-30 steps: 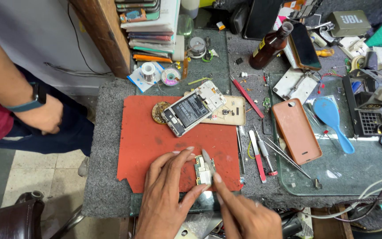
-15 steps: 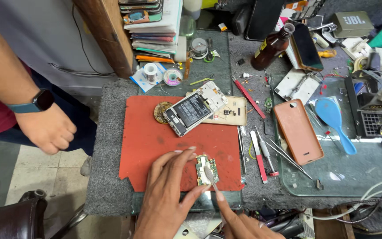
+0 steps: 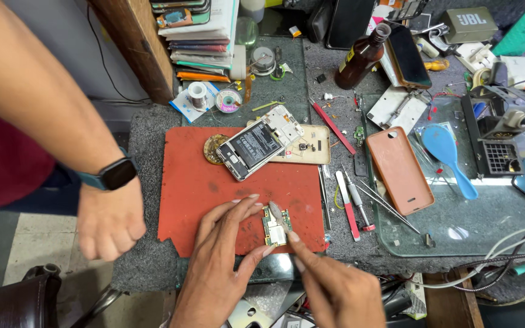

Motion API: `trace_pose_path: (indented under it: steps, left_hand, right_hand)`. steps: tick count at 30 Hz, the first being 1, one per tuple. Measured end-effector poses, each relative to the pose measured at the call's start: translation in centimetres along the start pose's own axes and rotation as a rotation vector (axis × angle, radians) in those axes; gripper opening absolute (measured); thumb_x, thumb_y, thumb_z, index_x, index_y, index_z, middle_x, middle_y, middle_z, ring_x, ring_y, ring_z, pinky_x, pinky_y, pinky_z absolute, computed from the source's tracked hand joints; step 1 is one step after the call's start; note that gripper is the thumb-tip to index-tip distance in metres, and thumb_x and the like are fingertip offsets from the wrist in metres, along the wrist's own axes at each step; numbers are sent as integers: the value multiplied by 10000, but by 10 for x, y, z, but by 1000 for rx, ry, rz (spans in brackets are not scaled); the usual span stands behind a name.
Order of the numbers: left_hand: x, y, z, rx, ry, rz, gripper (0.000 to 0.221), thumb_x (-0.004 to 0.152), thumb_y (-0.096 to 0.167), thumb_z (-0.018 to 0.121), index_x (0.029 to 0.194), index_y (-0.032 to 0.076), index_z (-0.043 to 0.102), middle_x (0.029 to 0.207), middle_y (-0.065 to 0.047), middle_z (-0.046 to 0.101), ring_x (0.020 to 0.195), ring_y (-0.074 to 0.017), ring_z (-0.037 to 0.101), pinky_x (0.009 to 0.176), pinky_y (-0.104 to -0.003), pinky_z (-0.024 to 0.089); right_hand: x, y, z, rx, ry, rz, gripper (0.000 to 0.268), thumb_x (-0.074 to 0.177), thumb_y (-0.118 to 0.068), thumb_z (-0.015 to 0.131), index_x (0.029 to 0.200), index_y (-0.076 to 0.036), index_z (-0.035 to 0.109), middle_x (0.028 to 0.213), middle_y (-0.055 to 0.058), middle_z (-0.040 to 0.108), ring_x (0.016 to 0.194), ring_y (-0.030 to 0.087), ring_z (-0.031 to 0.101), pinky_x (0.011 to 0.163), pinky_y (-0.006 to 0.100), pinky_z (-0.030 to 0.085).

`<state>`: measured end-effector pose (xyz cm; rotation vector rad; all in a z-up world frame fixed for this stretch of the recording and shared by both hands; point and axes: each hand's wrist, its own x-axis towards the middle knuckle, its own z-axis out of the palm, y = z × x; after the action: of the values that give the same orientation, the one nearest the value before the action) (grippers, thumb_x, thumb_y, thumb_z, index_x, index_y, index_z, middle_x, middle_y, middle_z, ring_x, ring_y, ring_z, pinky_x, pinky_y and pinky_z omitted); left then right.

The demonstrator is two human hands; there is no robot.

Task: The person disassembles a mobile phone by removing the motherboard and cleaning its components with a brush and a cleaning solution from a brown bottle.

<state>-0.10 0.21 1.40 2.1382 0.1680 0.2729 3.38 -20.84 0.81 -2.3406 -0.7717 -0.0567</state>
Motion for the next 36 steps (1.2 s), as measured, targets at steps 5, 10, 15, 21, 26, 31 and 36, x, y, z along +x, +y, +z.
trace_pose_path:
  steps: [5,10,15,21,26,31,36]
  left_hand:
    - [0,0,-2,34,-20,34,738,803,123,770,1473,114,458,1348,-2,694,1373,-248,467,1083,-421,381]
    - [1,5,-2,118,-114,64,731,836,75,695,1521,140,448,1410,33,678,1397,-234,441,1085,-434,326]
    - [2,4,3,135,-59,77,706,854,229,729,1492,127,445,1376,49,677,1374,-227,449,1073,-445,312]
    - [1,-1,7,169,-47,68,700,847,290,738,1470,126,464,1345,50,680,1365,-218,455,1075,-453,306]
    - [2,-3,8,195,-52,80,690,855,326,736,1455,117,468,1356,20,669,1366,-244,438,1073,-463,300]
    - [-2,-6,9,195,-45,95,689,862,341,744,1459,127,474,1347,7,672,1367,-235,455,1081,-462,308]
    - [-1,-2,8,180,-24,99,725,829,335,775,1456,120,482,1324,16,687,1354,-240,467,1081,-459,324]
  right_hand:
    - [1,20,-34,102,-54,91,454,784,-61,752,1220,-185,758,638,50,767,536,119,715,536,287,579]
    - [-2,41,-46,76,-123,45,509,767,-35,747,1266,-129,724,602,68,747,448,139,704,505,306,548]
    - [-26,27,-13,-43,-129,61,515,826,-97,771,1319,-239,727,623,26,725,517,84,712,543,274,576]
    - [-15,4,11,-130,59,90,579,768,-34,749,1325,-183,704,582,30,667,440,94,661,461,295,511]
    - [-48,30,24,-288,-8,225,582,779,-124,825,1336,-275,751,466,5,590,302,80,572,392,340,443]
    - [-47,17,26,-281,112,64,545,771,-108,784,1297,-215,690,456,2,546,330,70,520,381,325,402]
    - [-41,17,23,-243,107,30,594,813,-97,748,1390,-190,646,526,-6,547,415,47,553,435,295,451]
